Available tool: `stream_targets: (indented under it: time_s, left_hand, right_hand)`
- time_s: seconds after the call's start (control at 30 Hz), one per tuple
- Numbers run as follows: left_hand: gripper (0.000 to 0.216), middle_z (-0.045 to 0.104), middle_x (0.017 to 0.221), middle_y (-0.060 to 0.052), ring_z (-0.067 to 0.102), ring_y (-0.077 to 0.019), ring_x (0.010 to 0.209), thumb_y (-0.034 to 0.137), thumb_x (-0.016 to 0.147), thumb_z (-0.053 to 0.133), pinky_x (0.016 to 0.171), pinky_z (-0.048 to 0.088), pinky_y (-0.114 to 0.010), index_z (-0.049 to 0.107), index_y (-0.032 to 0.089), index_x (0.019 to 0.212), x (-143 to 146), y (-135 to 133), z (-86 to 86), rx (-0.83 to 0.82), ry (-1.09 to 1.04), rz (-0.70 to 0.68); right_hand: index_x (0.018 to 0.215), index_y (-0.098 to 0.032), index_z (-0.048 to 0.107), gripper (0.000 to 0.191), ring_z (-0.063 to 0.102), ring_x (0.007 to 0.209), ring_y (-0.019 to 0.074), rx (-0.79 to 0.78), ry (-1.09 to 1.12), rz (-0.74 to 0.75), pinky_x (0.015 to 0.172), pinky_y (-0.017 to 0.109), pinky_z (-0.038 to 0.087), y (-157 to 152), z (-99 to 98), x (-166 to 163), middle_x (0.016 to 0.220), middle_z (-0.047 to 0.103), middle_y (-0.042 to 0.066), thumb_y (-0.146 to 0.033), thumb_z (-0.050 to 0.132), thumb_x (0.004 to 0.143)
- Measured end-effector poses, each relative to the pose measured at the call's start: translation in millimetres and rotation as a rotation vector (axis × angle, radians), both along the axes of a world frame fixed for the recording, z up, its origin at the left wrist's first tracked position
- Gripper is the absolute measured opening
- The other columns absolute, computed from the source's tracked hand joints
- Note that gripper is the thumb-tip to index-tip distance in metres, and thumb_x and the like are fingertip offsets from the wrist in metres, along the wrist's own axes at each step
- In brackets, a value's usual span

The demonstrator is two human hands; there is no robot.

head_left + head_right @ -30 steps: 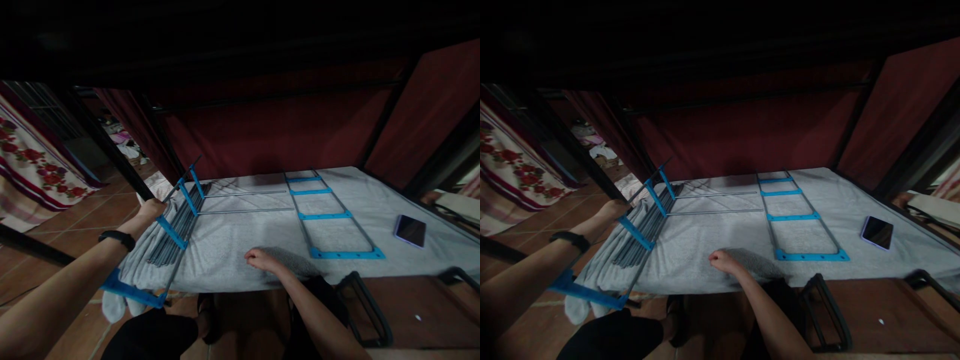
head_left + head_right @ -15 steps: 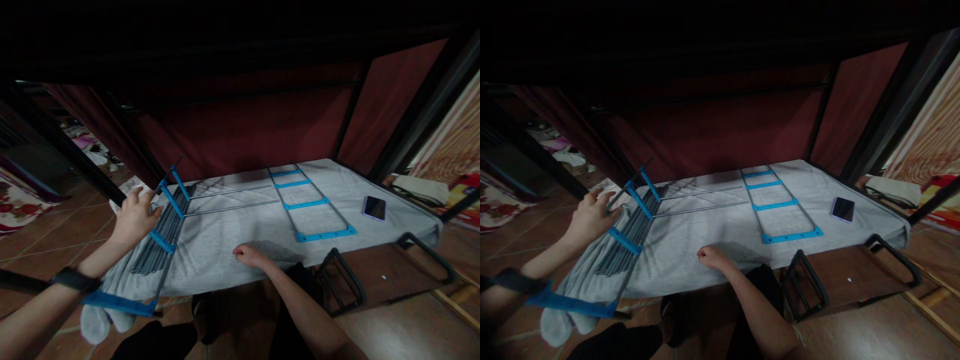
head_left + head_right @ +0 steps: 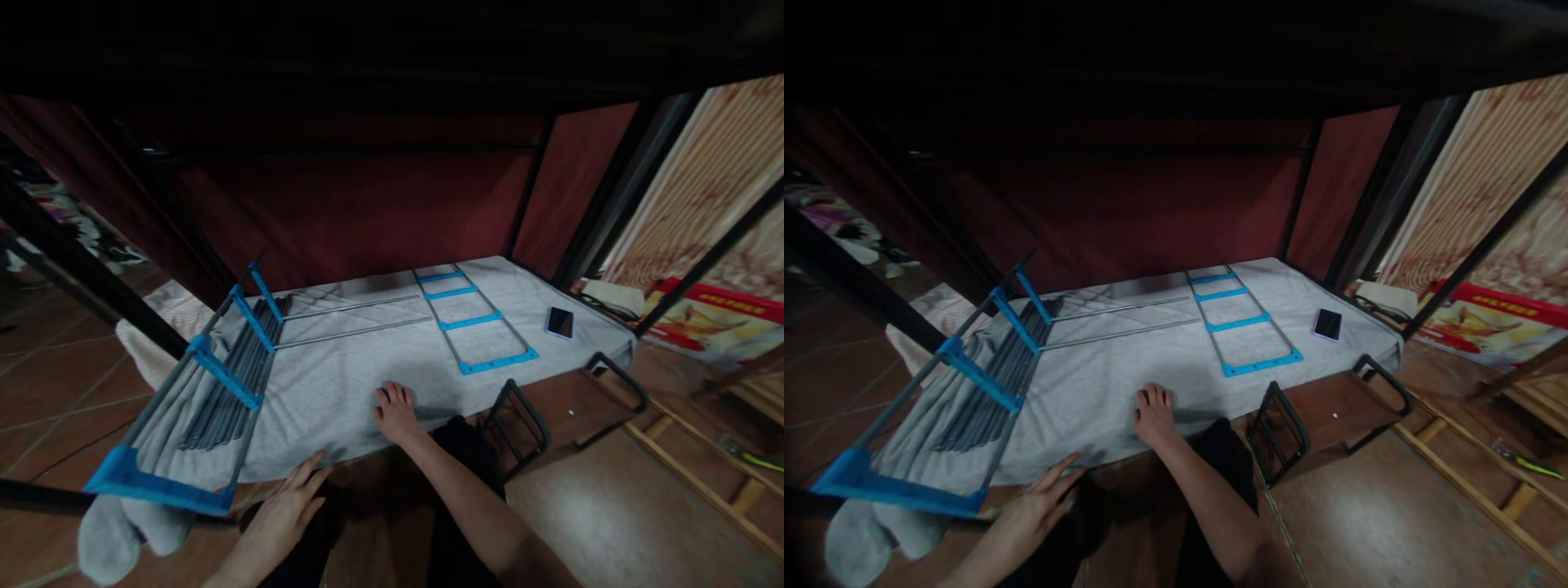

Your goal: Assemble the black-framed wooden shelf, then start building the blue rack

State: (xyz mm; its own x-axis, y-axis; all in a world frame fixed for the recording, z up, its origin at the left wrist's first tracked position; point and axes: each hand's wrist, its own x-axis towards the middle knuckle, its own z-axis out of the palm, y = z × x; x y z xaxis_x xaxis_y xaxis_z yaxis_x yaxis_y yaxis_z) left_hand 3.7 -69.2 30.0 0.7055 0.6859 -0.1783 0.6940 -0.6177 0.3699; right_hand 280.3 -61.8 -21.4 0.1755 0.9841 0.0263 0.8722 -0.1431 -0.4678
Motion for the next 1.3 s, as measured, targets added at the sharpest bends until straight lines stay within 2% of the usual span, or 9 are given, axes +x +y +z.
stream_targets:
  time_s: [0.17,0.37,0.5,0.67,0.77,0.87,1.0,1.17,1.3]
  left_hand:
    - [0.046,0.042,0.153,-0.005,0.042,-0.0244,0.139,0.027,0.089,0.048,0.116,0.034,-0.039,0.059,0.024,0.134,39,17,-10.5,0.005,-0.137,0.028]
    - [0.049,0.045,0.149,-0.013,0.043,-0.0248,0.138,0.021,0.086,0.048,0.115,0.034,-0.036,0.056,0.015,0.133,77,43,-27.5,0.080,-0.084,0.113]
    - [0.049,0.045,0.149,-0.014,0.043,-0.0254,0.137,0.020,0.087,0.047,0.114,0.034,-0.038,0.054,0.015,0.135,81,54,-37.9,0.114,-0.038,0.135]
    - [0.049,0.046,0.148,-0.015,0.045,-0.0257,0.136,0.021,0.087,0.047,0.111,0.037,-0.039,0.054,0.016,0.135,75,59,-44.2,0.133,0.031,0.150]
    - [0.046,0.050,0.145,-0.014,0.047,-0.0250,0.134,0.021,0.087,0.046,0.112,0.036,-0.038,0.056,0.016,0.133,72,58,-47.8,0.156,-0.014,0.157]
    - [0.043,0.055,0.141,-0.013,0.051,-0.0235,0.132,0.020,0.088,0.045,0.112,0.036,-0.037,0.058,0.016,0.129,73,56,-46.9,0.145,-0.068,0.211]
    - [0.039,0.061,0.133,-0.015,0.057,-0.0228,0.125,0.023,0.091,0.041,0.109,0.039,-0.033,0.062,0.013,0.122,79,52,-34.9,0.092,-0.058,0.296]
    - [0.036,0.067,0.125,-0.013,0.064,-0.0252,0.115,0.026,0.093,0.040,0.097,0.047,-0.035,0.064,0.018,0.117,88,56,-20.6,0.074,0.021,0.385]
    - [0.039,0.069,0.120,-0.013,0.066,-0.0269,0.111,0.032,0.095,0.038,0.093,0.048,-0.036,0.066,0.018,0.118,107,80,-20.2,0.094,0.043,0.402]
  right_hand:
    - [0.146,-0.025,0.043,0.049,0.030,0.143,0.0258,0.005,-0.038,0.034,0.118,0.049,0.012,-13,-4.4,7,0.157,0.035,0.009,-0.038,0.041,0.098]
    - [0.143,-0.026,0.045,0.049,0.031,0.142,0.0216,0.023,-0.062,0.151,0.119,0.044,0.017,-29,0.7,32,0.155,0.039,0.006,-0.028,0.047,0.094]
    - [0.140,-0.022,0.050,0.054,0.037,0.139,0.0195,0.019,-0.025,0.221,0.117,0.037,0.026,-41,2.3,55,0.152,0.042,0.007,-0.016,0.053,0.087]
    - [0.135,-0.023,0.056,0.054,0.046,0.135,0.0205,0.001,0.059,0.235,0.114,0.038,0.033,-49,6.3,75,0.147,0.049,0.008,-0.011,0.054,0.083]
    - [0.128,-0.023,0.062,0.050,0.050,0.132,0.0192,-0.022,0.151,0.236,0.112,0.036,0.036,-49,14.6,86,0.143,0.054,0.007,-0.007,0.053,0.081]
    - [0.115,-0.021,0.070,0.040,0.058,0.123,0.0188,-0.072,0.263,0.202,0.106,0.033,0.042,-44,25.8,96,0.130,0.065,0.006,-0.007,0.054,0.081]
    - [0.103,-0.019,0.075,0.030,0.068,0.099,0.0187,-0.151,0.411,0.059,0.092,0.030,0.050,-32,36.5,110,0.105,0.075,0.004,-0.011,0.055,0.081]
    - [0.099,-0.016,0.075,0.028,0.068,0.093,0.0191,-0.055,0.454,-0.097,0.087,0.032,0.052,-13,40.7,134,0.093,0.075,0.005,-0.017,0.053,0.081]
    - [0.104,-0.016,0.073,0.034,0.067,0.100,0.0220,0.039,0.459,-0.206,0.091,0.037,0.052,3,40.3,176,0.095,0.074,0.008,-0.016,0.047,0.081]
